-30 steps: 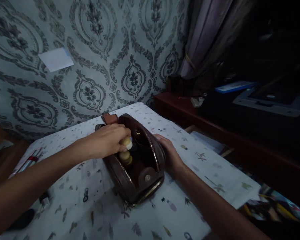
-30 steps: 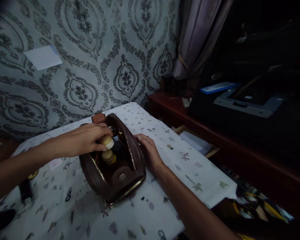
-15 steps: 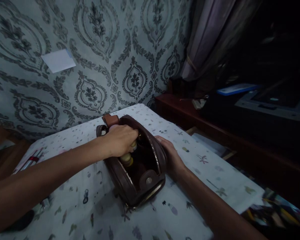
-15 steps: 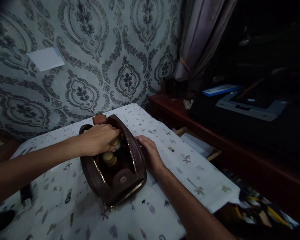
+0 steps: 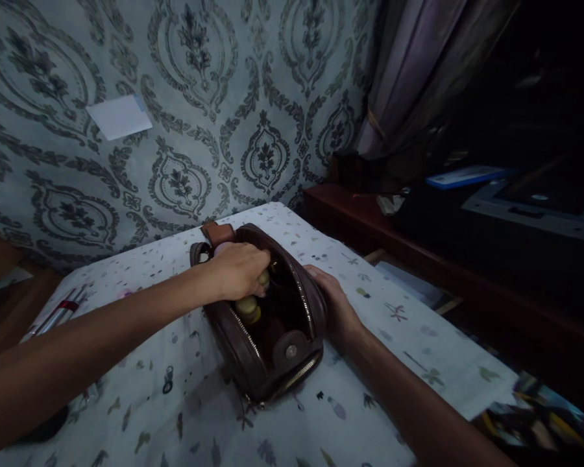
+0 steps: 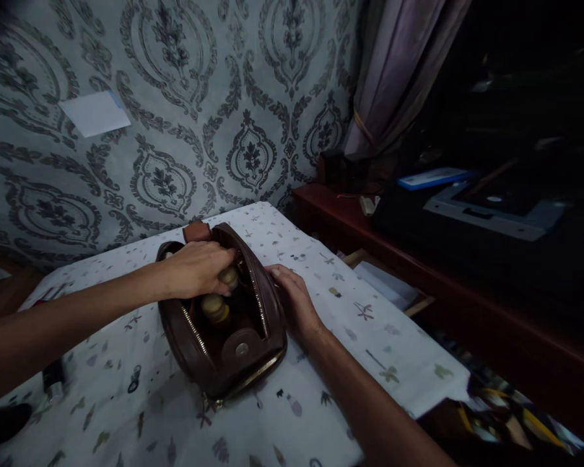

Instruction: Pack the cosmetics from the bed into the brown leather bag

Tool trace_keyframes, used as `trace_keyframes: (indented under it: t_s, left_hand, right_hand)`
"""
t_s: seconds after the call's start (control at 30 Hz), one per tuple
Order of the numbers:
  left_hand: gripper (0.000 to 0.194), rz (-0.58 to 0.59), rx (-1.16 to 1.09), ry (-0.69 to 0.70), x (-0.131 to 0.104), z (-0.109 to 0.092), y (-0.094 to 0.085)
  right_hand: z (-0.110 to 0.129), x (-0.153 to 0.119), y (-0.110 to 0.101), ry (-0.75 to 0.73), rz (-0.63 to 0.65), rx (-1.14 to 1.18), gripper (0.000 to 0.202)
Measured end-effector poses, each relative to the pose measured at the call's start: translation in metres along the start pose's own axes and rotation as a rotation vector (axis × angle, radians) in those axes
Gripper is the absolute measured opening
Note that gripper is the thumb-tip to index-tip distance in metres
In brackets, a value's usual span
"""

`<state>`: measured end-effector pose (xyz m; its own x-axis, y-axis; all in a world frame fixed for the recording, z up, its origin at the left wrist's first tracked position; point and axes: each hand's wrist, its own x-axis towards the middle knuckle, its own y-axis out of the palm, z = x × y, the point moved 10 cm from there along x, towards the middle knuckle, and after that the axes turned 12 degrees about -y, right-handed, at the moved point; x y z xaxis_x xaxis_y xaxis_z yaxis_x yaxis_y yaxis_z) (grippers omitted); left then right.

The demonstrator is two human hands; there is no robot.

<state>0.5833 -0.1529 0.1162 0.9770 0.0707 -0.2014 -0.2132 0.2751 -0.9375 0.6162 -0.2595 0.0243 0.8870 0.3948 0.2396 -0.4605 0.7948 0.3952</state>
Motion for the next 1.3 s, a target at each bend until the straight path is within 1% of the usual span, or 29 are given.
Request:
trace_keyframes:
  t_s: [0.17,0.53,0.67,0.8,0.9,0.97,1.03,1.1,1.2,1.27,1.3]
  left_hand:
    - [0.039,0.001,-0.012,0.009,0.000,0.001,0.002]
    - [0.029,0.019,-0.021,-0.005,-0.002,0.001,0.000]
    - [0.031,0.024,-0.026,0.004,-0.002,0.002,0.001]
    - [0.032,0.021,-0.035,0.013,-0.001,0.001,0.003]
    - [0.033,0.021,-0.045,0.010,-0.001,0.001,0.000]
    - [0.036,0.023,-0.050,0.002,-0.003,0.006,-0.005]
    - [0.036,-0.011,-0.096,0.005,-0.008,0.014,-0.017]
    - [0.034,-0.100,-0.215,0.005,-0.019,0.029,-0.036]
    - [0.029,-0.280,-0.451,-0.040,-0.048,0.068,-0.063]
    - [0.028,-0.382,-0.558,-0.093,-0.072,0.098,-0.068]
    - [0.029,-0.417,-0.597,-0.126,-0.083,0.114,-0.065]
  right_hand:
    - [-0.002,0.000,0.000,0.009,-0.003,-0.002,0.024]
    - [-0.004,-0.002,-0.001,0.036,-0.018,0.001,0.024]
    - [-0.004,0.000,-0.002,0.020,-0.011,-0.023,0.025]
    - [-0.007,0.000,-0.003,0.039,-0.017,0.003,0.026]
    - [-0.007,-0.002,-0.002,0.046,-0.020,-0.004,0.025]
    - [-0.007,-0.003,-0.001,0.049,-0.015,-0.007,0.024]
    - [-0.007,-0.004,0.000,0.056,-0.012,0.003,0.023]
    - [-0.008,-0.006,-0.001,0.066,-0.025,0.006,0.022]
    - [-0.010,-0.006,-0.005,0.077,-0.081,-0.012,0.024]
    - [-0.011,-0.006,-0.007,0.075,-0.114,-0.026,0.027]
    - [-0.011,-0.006,-0.007,0.075,-0.121,-0.037,0.028]
